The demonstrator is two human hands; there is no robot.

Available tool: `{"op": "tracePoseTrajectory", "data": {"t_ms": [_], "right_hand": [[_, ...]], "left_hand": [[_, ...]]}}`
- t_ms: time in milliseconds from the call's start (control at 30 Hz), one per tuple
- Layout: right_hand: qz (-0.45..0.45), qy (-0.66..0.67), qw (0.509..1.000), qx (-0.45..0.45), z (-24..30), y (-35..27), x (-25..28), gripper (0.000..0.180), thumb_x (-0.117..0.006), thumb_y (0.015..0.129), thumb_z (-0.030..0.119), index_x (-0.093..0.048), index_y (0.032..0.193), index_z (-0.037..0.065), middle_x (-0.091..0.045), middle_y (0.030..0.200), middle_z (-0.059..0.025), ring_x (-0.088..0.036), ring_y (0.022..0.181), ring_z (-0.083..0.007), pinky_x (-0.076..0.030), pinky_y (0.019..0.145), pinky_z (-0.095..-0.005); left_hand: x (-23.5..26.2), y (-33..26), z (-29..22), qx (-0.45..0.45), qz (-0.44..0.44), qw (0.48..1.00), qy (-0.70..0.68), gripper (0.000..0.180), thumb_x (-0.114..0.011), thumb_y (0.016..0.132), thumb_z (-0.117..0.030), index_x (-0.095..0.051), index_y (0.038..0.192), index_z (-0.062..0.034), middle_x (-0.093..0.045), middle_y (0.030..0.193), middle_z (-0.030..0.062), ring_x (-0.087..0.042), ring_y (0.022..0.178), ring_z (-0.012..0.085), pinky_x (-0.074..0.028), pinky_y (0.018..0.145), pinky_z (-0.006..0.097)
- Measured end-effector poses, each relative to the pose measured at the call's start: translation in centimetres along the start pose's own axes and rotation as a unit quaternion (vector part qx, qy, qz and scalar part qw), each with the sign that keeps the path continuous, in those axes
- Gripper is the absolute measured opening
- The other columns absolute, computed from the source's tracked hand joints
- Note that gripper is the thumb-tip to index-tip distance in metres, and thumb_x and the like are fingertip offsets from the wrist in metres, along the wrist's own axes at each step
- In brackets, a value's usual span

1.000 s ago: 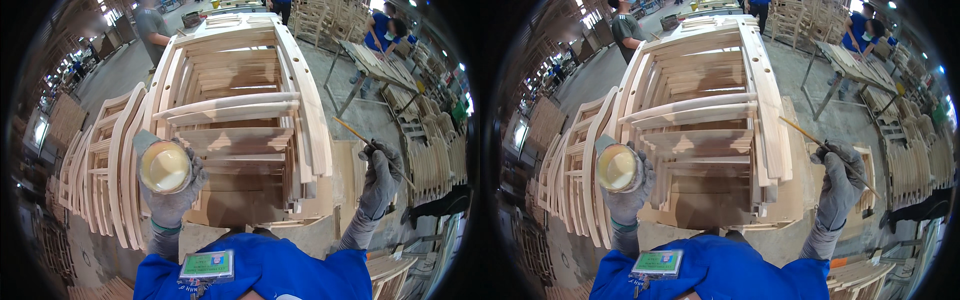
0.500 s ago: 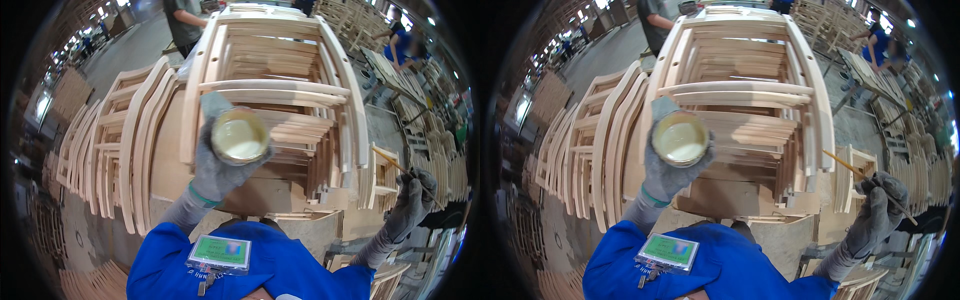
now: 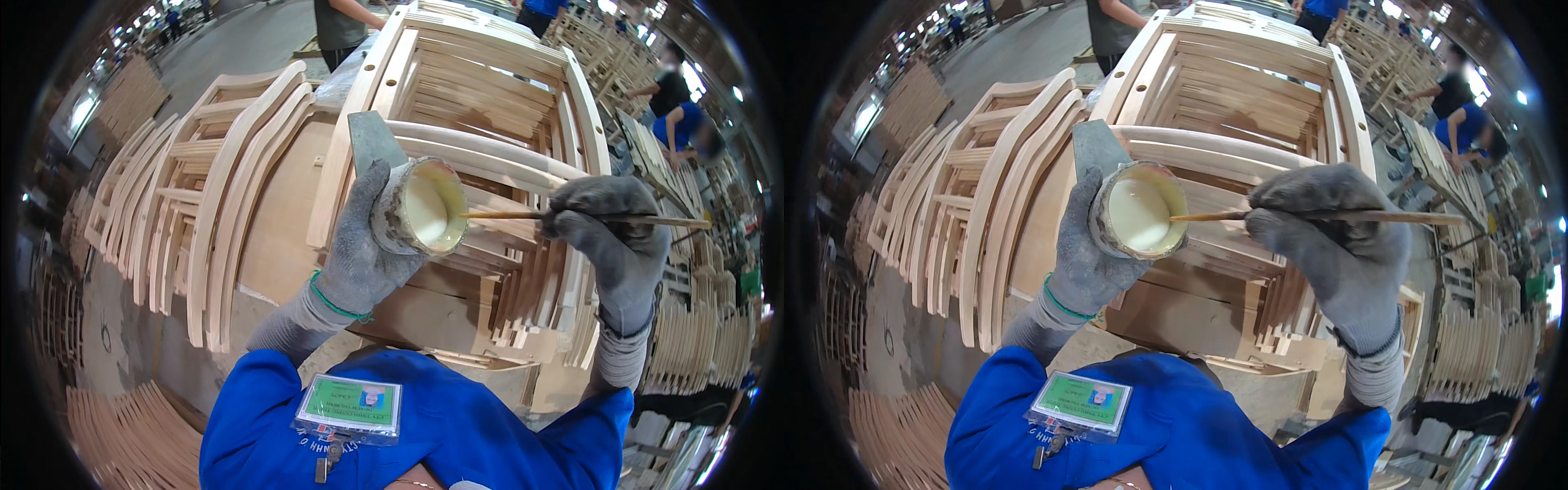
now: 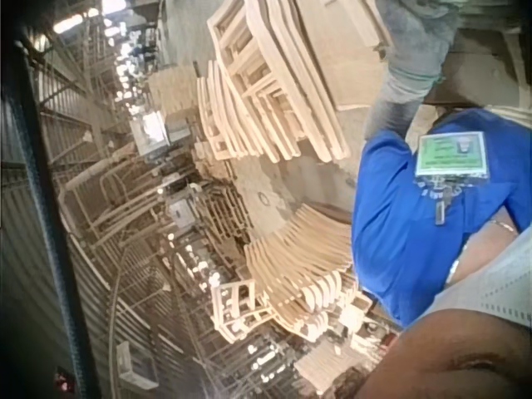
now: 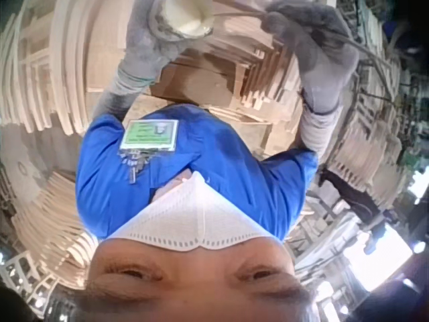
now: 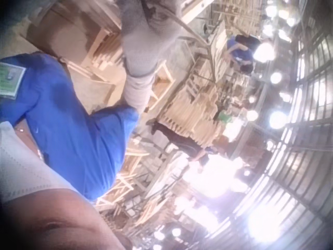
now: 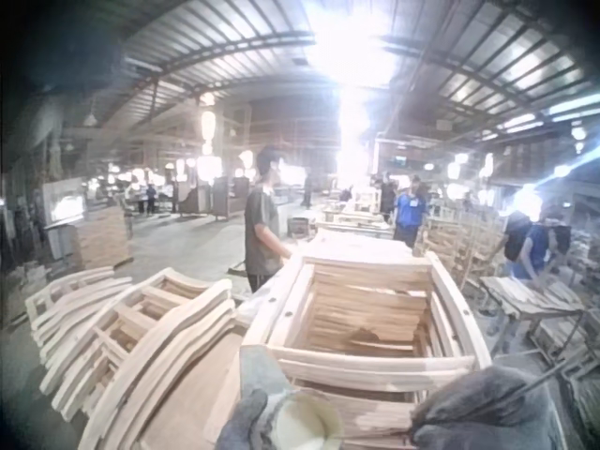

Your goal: The person applies a white adhesive to the joints of wooden chair frames using a small brush and container. They repeatedly dip the brush into the container and apply the adhesive to multiple frames, then place the treated frames onto a stack.

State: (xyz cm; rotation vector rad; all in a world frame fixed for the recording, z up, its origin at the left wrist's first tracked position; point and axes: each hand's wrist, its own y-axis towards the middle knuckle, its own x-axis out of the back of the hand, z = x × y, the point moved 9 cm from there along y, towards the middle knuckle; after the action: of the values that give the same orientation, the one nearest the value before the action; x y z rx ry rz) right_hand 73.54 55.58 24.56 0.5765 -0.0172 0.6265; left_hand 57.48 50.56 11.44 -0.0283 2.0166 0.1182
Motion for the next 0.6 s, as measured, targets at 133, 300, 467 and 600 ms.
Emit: {"op": "tracePoseTrajectory", "data": {"t_ms": [133, 300, 467, 600], "right_hand": [[0.076, 0.067, 0.994, -0.051, -2.3, 1.8, -0.5, 0.018, -0.068, 0.073, -0.010, -0.060, 0.088, -0.003, -0.065, 0.091, -0.0122, -0.064, 0.085, -0.0166, -0.054, 0.075, -0.0262], [0.116, 0.125, 0.983, -0.065, -5.5, 3.3, -0.9, 0.019, -0.067, 0.074, -0.010, -0.060, 0.090, -0.003, -0.065, 0.091, -0.0112, -0.063, 0.087, -0.0161, -0.054, 0.078, -0.0271], [0.052, 0.339, 0.926, -0.161, -9.8, 6.0, -1.3, 0.018, -0.063, 0.083, 0.006, -0.056, 0.096, -0.004, -0.064, 0.093, -0.0149, -0.065, 0.084, -0.0219, -0.056, 0.077, -0.0312], [0.077, 0.380, 0.879, -0.277, -14.0, 7.6, -3.5, 0.017, -0.061, 0.086, 0.013, -0.057, 0.095, 0.000, -0.064, 0.089, -0.0132, -0.066, 0.077, -0.0191, -0.058, 0.067, -0.0311]], "left_hand": [[-0.4, 0.5, 0.4, -0.031, -0.003, 0.999, 0.017, 0.045, -0.038, 0.096, -0.043, -0.048, 0.124, -0.0100, -0.057, 0.115, 0.0064, -0.054, 0.110, 0.0184, -0.047, 0.093, 0.035], [-0.3, 1.1, 0.3, -0.050, -0.044, 0.997, 0.026, 0.043, -0.037, 0.096, -0.043, -0.048, 0.123, -0.0117, -0.057, 0.114, 0.0049, -0.055, 0.109, 0.0179, -0.048, 0.091, 0.033], [0.5, 2.1, -1.1, -0.065, -0.065, 0.996, 0.000, 0.051, -0.035, 0.094, -0.049, -0.047, 0.124, -0.0095, -0.055, 0.118, 0.0106, -0.056, 0.108, 0.0257, -0.047, 0.091, 0.046], [0.8, 3.4, -3.1, -0.026, -0.052, 0.998, -0.032, 0.050, -0.035, 0.094, -0.049, -0.047, 0.124, -0.0116, -0.055, 0.118, 0.0103, -0.055, 0.109, 0.0263, -0.045, 0.093, 0.050]]}}
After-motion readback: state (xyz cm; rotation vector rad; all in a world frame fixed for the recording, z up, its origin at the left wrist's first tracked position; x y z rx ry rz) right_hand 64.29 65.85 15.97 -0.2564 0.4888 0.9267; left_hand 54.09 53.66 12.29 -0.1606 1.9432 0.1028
